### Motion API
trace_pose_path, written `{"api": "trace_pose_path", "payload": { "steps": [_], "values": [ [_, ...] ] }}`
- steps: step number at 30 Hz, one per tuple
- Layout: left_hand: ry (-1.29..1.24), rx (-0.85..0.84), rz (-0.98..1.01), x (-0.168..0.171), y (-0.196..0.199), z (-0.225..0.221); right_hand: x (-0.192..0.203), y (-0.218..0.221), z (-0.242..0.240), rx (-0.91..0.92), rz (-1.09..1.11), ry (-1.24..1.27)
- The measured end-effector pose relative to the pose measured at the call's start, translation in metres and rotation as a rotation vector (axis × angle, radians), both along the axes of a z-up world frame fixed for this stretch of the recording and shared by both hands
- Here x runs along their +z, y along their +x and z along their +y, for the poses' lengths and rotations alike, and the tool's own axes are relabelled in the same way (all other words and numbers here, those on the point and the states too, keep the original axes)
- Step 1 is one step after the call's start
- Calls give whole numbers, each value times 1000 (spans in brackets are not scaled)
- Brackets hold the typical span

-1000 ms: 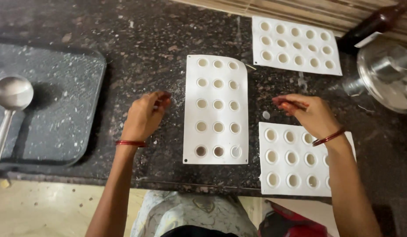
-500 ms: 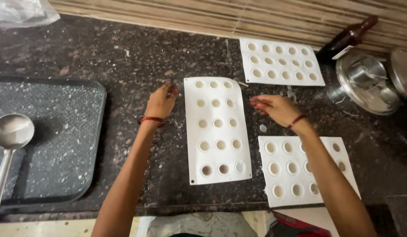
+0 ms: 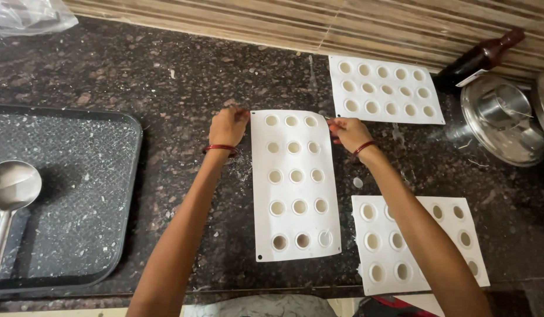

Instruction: Preparing and arranging white silicone molds for a candle or soap task on a kitchen counter.

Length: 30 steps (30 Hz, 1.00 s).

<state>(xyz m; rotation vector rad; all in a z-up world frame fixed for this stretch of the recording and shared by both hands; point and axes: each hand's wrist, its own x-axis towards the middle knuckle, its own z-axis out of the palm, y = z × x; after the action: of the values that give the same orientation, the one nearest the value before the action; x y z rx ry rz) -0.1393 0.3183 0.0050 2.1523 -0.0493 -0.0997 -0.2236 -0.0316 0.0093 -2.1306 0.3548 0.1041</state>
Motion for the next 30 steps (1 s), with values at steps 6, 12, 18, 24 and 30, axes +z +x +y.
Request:
{"api": "trace_pose_path", "payload": {
  "steps": [6,12,18,24,30],
  "values": [
    [-64,1,-101,-29,20,-3,5,7,1,-31,-85,20],
    [-129,-25,-39,-30,23,-4,3,11,2,-79,-116,65],
    [-196,2,7,-16,19,-8,30,9,28,-168,-114,-10],
    [-256,12,-4,-7,17,-9,24,19,22,-178,-166,8],
    [-278,28,-26,2,13,-9,28,25,20,-172,-210,2]
  ]
}}
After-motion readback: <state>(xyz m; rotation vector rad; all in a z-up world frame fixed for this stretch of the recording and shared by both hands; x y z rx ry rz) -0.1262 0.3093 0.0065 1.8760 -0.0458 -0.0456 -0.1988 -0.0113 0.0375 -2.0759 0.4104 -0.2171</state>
